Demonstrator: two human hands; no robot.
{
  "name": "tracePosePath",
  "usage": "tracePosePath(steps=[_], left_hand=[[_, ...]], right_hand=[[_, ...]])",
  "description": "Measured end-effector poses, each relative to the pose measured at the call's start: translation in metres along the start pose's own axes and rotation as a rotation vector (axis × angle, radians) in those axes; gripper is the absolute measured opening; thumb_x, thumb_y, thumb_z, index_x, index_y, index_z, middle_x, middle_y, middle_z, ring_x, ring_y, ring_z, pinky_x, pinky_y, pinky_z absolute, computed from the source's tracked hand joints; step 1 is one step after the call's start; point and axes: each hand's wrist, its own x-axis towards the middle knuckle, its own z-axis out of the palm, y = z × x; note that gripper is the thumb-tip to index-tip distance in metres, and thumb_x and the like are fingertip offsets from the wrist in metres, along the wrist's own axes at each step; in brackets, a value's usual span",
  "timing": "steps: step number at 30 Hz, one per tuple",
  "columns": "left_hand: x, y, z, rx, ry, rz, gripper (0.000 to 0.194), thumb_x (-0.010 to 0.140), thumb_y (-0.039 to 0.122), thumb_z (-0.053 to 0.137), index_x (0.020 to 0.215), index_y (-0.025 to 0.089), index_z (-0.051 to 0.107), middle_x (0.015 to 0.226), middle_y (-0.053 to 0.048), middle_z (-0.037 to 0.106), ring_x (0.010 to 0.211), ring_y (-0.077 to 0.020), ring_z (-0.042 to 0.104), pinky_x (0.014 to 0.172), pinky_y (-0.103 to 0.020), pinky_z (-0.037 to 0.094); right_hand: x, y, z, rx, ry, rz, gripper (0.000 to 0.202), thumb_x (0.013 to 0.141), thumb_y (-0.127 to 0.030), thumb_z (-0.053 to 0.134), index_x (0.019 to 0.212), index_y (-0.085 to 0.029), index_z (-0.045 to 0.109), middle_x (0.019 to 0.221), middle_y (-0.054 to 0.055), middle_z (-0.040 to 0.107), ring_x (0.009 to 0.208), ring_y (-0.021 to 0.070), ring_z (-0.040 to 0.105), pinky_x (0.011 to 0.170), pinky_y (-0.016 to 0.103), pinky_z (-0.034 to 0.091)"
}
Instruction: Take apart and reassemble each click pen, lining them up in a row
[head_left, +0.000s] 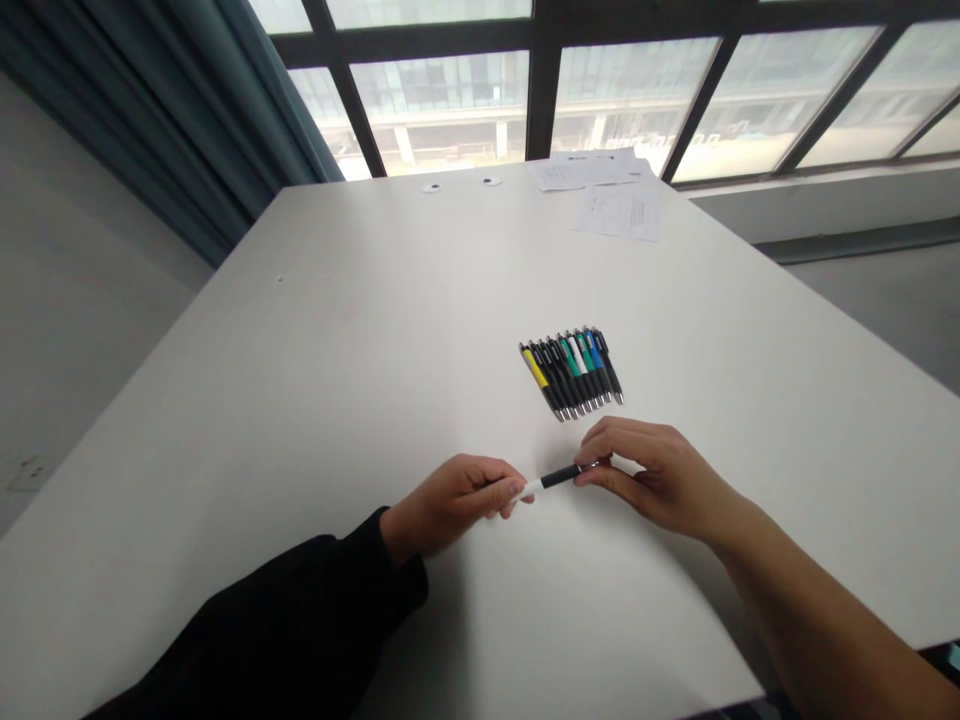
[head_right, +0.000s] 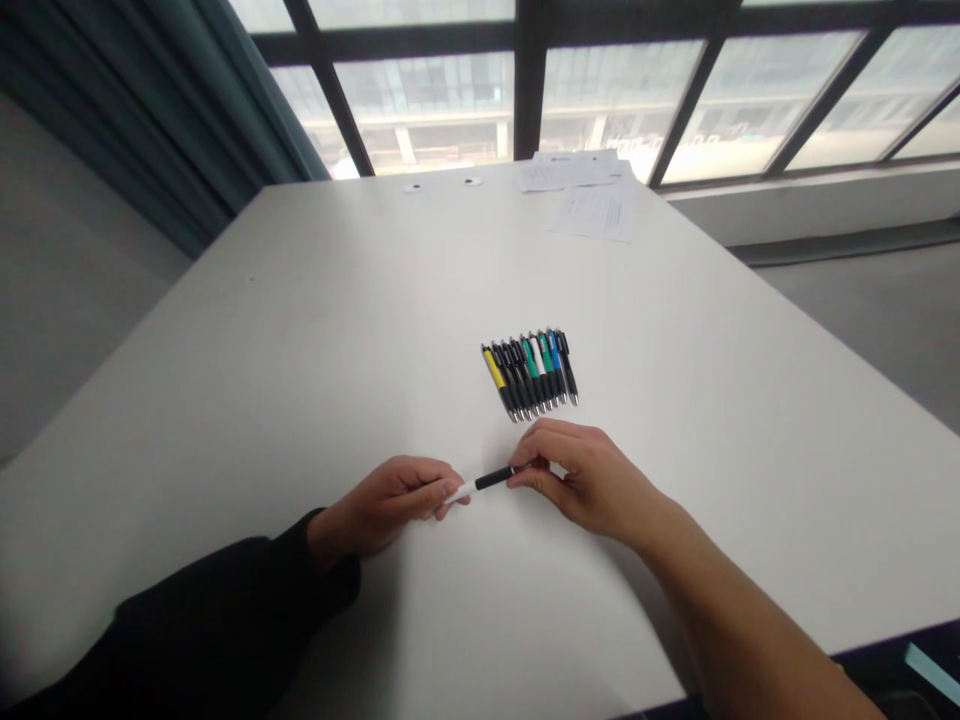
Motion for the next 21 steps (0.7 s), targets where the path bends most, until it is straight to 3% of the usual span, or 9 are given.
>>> tracePosePath(steps=[4,7,11,16,21], left_hand=[[0.0,0.001,0.0,0.047,-0.011,0.03,0.039,0.097,0.041,0.054,0.091,0.009,0.073,0.07,-0.002,0.06,0.064,-0.0115,0.051,0.061,-0.024,0.04],[0.001,0.001,0.0,0.076,-0.013,0.063,0.037,0.097,0.039,0.054,0.089,0.009,0.073,0.07,-0.002,0.061,0.065,-0.0118,0.052,0.063,-0.024,0.04],[0.001,-0.001,0.001,0.079,0.01,0.071,0.037,0.097,0.039,0.053,0.086,0.009,0.073,0.071,-0.002,0.061,0.066,-0.0121,0.052,0.063,-0.025,0.04],[0.001,-0.003,0.001,0.061,0.027,0.029,0.038,0.098,0.041,0.053,0.088,0.01,0.072,0.072,-0.002,0.06,0.067,-0.0121,0.051,0.063,-0.025,0.039],[0.001,-0.001,0.001,0.038,0.059,0.007,0.04,0.098,0.045,0.052,0.089,0.011,0.071,0.072,-0.001,0.059,0.066,-0.0116,0.048,0.063,-0.024,0.038]], right_hand=[[0.001,0.0,0.003,-0.143,-0.05,0.003,0.031,0.101,-0.035,0.058,0.078,-0.017,0.068,0.064,0.001,0.06,0.056,0.0117,0.052,0.056,0.025,0.039],[0.001,0.0,0.0,-0.129,-0.088,0.003,0.04,0.106,-0.034,0.047,0.077,-0.016,0.068,0.065,0.002,0.063,0.058,0.0124,0.055,0.058,0.026,0.041],[-0.002,-0.003,-0.007,0.053,-0.053,0.124,0.021,0.094,-0.035,0.068,0.105,-0.016,0.07,0.087,0.006,0.072,0.072,0.0141,0.065,0.065,0.024,0.051],[-0.002,0.001,-0.002,0.26,-0.042,0.277,0.015,0.093,-0.03,0.068,0.087,-0.016,0.07,0.071,0.002,0.068,0.057,0.0111,0.062,0.056,0.023,0.051],[0.004,0.012,0.004,0.516,0.078,0.452,0.029,0.073,-0.037,0.088,0.085,-0.016,0.071,0.067,0.001,0.066,0.055,0.0119,0.059,0.054,0.025,0.052]])
